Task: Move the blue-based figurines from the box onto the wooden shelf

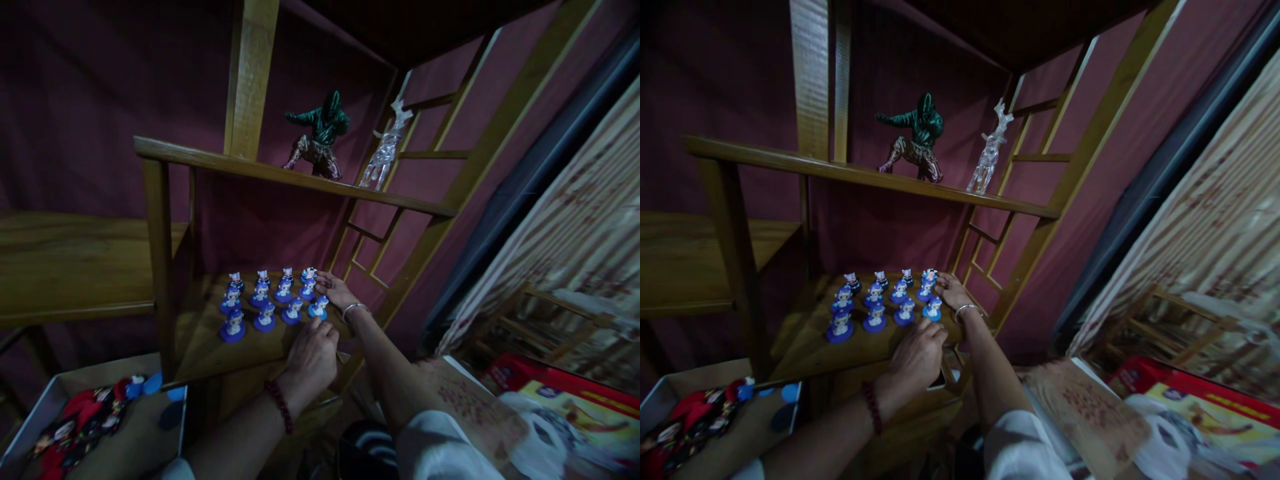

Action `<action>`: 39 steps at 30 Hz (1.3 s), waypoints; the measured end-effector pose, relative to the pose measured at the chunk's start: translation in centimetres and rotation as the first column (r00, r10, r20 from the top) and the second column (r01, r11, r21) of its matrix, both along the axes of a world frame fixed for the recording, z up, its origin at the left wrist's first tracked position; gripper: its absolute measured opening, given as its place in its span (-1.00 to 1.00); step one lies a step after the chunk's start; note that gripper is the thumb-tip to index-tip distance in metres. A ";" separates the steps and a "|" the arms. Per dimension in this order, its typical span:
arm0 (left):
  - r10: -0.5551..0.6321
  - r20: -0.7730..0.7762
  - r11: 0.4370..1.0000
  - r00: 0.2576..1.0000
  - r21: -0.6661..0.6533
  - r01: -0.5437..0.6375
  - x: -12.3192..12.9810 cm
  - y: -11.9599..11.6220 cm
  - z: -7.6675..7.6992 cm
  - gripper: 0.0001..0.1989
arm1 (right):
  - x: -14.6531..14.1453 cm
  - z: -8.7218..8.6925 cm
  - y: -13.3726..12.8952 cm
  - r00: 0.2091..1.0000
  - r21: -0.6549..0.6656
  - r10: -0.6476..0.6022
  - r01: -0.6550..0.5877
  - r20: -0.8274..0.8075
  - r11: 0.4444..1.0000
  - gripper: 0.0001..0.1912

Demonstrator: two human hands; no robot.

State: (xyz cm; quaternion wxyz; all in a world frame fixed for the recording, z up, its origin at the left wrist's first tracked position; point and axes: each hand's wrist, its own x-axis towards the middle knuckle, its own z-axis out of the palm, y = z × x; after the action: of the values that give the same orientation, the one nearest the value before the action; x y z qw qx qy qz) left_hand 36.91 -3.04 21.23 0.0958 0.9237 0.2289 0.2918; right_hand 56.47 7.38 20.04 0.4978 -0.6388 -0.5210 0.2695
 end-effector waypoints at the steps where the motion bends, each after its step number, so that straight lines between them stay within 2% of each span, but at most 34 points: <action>1: -0.003 0.009 1.000 1.000 0.003 0.003 0.0 0.0 0.0 -0.78 | 0.0 0.2 -0.4 1.000 0.001 -0.004 0.004 -0.009 1.000 -0.54; 8: -0.027 0.013 0.998 1.000 0.062 0.026 -0.2 -0.3 -0.2 -0.78 | -0.2 1.4 -3.7 0.989 0.008 -0.143 0.143 -0.028 0.990 -0.70; 11: -0.035 0.049 0.998 0.998 0.048 0.033 -0.6 -0.8 -0.4 -0.75 | -0.7 1.5 -5.6 0.980 0.029 -0.196 0.197 -0.034 0.980 -0.74; 15: -0.041 0.110 0.999 0.993 -0.003 0.041 -1.3 -1.7 -1.2 -0.69 | -2.0 1.8 -8.3 0.955 0.138 -0.271 0.287 -0.121 0.948 -0.72; 18: -0.052 0.146 0.999 0.988 -0.004 0.053 -2.0 -2.6 -1.8 -0.64 | -3.5 2.2 -10.3 0.941 0.208 -0.270 0.311 -0.205 0.927 -0.66; 23: -0.059 0.178 0.997 0.982 -0.036 0.067 -3.3 -3.8 -2.4 -0.51 | -6.7 2.6 -13.5 0.955 0.239 -0.221 0.265 -0.195 0.934 -0.60; 26: -0.085 0.159 0.994 0.984 -0.055 0.095 -4.2 -4.3 -2.6 -0.48 | -8.3 2.2 -15.0 0.965 0.254 -0.213 0.247 -0.154 0.935 -0.58; 30: -0.104 0.146 0.992 0.984 -0.055 0.112 -5.1 -4.7 -2.8 -0.45 | -10.1 0.7 -16.4 0.975 0.229 -0.202 0.219 -0.096 0.948 -0.57; 34: -0.051 0.125 0.995 0.991 -0.081 0.061 -5.6 -5.3 -2.7 -0.49 | -12.2 -0.7 -17.6 0.982 0.204 -0.181 0.187 -0.045 0.961 -0.63; 39: 0.008 0.041 0.991 0.999 -0.137 -0.003 -6.9 -6.1 -3.0 -0.58 | -14.7 -2.4 -18.5 0.973 0.205 -0.220 0.202 0.068 0.958 -0.68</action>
State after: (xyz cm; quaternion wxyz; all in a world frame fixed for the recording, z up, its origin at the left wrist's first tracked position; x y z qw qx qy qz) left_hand 30.04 -9.11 18.20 0.1627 0.9081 0.2488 0.2949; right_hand 41.82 -11.09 17.65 0.5605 -0.6498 -0.4959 0.1328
